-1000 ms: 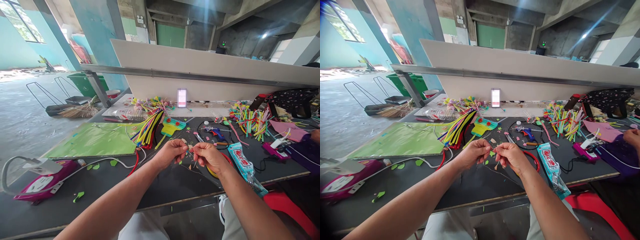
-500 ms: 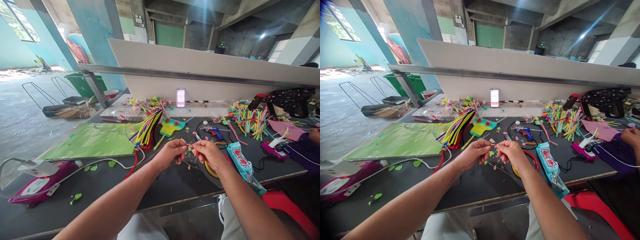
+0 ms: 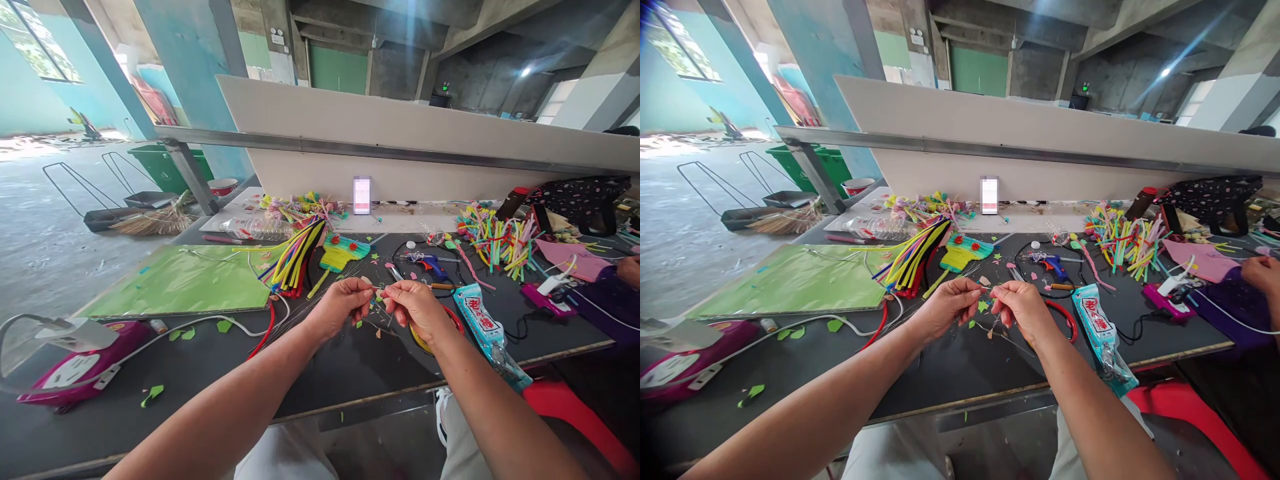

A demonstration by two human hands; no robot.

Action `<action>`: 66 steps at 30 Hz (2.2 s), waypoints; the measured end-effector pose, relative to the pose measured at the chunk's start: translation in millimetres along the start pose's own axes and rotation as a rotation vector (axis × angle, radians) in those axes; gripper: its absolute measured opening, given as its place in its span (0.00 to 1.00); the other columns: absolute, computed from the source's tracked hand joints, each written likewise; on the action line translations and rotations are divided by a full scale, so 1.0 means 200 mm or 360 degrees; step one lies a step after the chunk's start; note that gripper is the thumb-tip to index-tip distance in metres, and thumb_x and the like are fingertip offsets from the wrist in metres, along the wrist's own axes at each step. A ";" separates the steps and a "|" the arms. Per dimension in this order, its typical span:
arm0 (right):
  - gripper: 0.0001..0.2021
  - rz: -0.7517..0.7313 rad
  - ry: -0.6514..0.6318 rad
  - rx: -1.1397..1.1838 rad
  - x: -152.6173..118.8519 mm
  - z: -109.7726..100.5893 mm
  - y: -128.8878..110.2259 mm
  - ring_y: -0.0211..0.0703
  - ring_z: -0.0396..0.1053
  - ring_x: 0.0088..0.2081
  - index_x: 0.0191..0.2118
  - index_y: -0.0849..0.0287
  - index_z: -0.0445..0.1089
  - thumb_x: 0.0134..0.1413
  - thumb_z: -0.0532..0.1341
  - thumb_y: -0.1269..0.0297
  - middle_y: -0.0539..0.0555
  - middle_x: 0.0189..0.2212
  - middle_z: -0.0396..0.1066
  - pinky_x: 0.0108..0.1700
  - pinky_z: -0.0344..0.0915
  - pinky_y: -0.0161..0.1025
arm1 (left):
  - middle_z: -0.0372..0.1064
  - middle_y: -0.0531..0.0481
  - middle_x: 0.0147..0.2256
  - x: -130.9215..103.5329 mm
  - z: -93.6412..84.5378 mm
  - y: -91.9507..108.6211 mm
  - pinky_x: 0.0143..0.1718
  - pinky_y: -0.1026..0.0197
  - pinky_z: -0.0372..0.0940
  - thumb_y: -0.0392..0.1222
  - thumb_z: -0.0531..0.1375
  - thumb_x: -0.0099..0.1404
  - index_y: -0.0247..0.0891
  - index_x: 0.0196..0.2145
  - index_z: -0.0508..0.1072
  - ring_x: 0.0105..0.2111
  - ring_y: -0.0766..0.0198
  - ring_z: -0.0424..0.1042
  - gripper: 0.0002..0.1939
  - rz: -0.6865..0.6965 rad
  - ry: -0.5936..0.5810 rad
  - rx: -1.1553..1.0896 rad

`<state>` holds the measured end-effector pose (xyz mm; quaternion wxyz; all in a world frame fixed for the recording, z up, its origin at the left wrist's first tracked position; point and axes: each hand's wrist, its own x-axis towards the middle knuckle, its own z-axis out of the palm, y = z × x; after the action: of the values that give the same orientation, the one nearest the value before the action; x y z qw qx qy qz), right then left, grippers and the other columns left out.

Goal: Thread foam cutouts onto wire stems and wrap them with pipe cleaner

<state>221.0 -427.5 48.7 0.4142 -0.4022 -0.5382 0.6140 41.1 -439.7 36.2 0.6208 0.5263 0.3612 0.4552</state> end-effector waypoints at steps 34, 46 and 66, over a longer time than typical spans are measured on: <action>0.12 0.0707 -0.0875 0.0346 0.00 0.03 0.12 0.24 0.46 0.11 0.31 0.66 0.71 0.49 0.63 0.60 0.54 0.20 0.73 0.14 0.41 0.28 | 0.66 0.56 0.19 -0.01 -0.01 0.07 0.14 0.70 0.45 0.49 0.59 0.57 0.36 0.31 0.65 0.14 0.74 0.57 0.13 0.0054 0.0225 0.0099; 0.16 0.0287 -0.0581 0.0368 -0.02 -0.06 -0.05 0.25 0.53 0.17 0.38 0.61 0.71 0.50 0.63 0.52 0.57 0.35 0.72 0.18 0.45 0.28 | 0.64 0.56 0.18 -0.01 -0.01 0.05 0.13 0.72 0.47 0.48 0.59 0.57 0.36 0.29 0.64 0.14 0.75 0.57 0.12 -0.0008 0.0204 0.0249; 0.13 0.0273 -0.0502 0.0391 0.00 -0.06 -0.04 0.23 0.41 0.14 0.36 0.62 0.71 0.50 0.62 0.56 0.48 0.23 0.66 0.16 0.37 0.28 | 0.61 0.56 0.19 0.00 -0.02 0.04 0.11 0.73 0.40 0.49 0.60 0.58 0.37 0.32 0.63 0.12 0.76 0.53 0.14 -0.0192 -0.0213 -0.0366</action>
<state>233.0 -422.6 55.9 0.3171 -0.2921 -0.4812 0.7633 35.2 -438.6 43.6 0.7259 0.4581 0.2954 0.4194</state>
